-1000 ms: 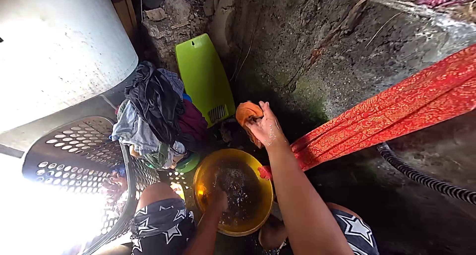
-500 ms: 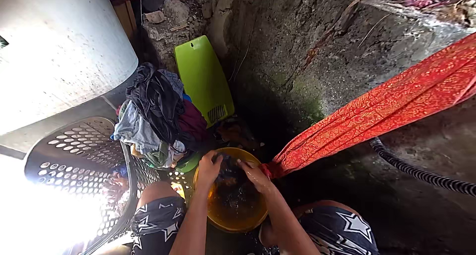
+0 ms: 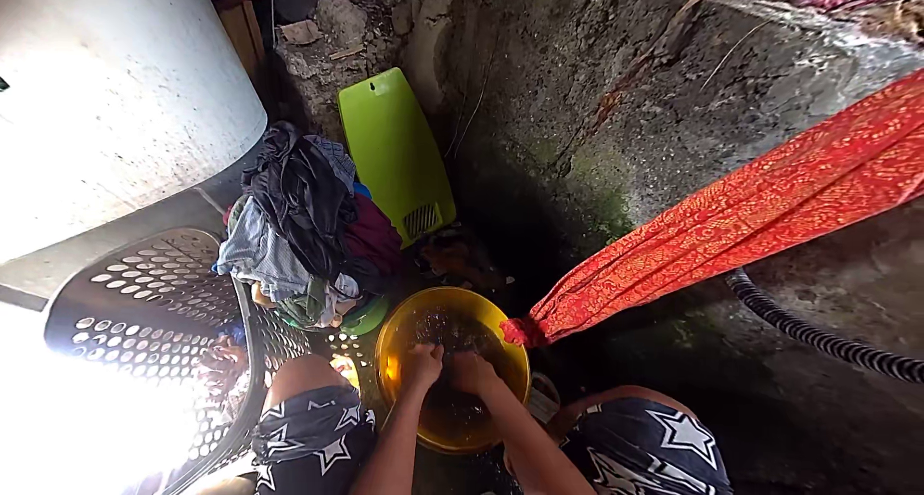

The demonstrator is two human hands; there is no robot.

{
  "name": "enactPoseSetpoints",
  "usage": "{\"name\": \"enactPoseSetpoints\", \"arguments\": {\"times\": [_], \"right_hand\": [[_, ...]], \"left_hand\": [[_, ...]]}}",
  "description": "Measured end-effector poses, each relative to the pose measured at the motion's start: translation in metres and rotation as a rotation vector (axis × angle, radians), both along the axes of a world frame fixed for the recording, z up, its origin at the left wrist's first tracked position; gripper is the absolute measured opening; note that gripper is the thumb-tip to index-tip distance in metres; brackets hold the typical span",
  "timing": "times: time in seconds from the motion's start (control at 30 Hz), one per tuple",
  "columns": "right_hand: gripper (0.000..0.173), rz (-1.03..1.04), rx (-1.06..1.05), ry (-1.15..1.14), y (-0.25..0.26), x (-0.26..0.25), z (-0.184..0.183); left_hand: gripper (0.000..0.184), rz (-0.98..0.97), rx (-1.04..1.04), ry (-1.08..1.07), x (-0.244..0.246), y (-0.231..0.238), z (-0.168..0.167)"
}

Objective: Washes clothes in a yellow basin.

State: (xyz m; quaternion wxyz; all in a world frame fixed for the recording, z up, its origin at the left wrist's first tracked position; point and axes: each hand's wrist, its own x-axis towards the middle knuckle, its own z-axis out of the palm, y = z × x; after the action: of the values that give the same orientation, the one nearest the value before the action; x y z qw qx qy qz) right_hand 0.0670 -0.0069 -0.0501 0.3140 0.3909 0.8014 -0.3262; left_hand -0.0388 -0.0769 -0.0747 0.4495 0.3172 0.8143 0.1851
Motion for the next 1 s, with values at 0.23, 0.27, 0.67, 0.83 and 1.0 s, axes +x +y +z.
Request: {"name": "enactPoseSetpoints", "arguments": {"times": [0.23, 0.27, 0.67, 0.83, 1.0], "right_hand": [[0.021, -0.699, -0.181, 1.025, 0.003, -0.003, 0.096], [0.027, -0.926, -0.286, 1.056, 0.003, -0.002, 0.078], [0.04, -1.18, -0.421, 0.833, -0.031, -0.032, 0.016], [0.03, -1.289, -0.435, 0.949, -0.016, -0.014, 0.001], [0.038, -1.321, -0.337, 0.812, -0.012, -0.018, 0.014]], "left_hand": [[0.04, 0.946, 0.477, -0.727, 0.012, -0.001, 0.007], [0.035, 1.012, 0.529, -0.745, 0.016, 0.008, 0.019], [0.035, 0.594, 0.279, 0.16, 0.01, 0.012, 0.032], [0.031, 0.268, 0.572, 0.288, 0.072, -0.004, 0.052], [0.037, 0.272, 0.218, 0.279, 0.029, 0.004, 0.03]]}}
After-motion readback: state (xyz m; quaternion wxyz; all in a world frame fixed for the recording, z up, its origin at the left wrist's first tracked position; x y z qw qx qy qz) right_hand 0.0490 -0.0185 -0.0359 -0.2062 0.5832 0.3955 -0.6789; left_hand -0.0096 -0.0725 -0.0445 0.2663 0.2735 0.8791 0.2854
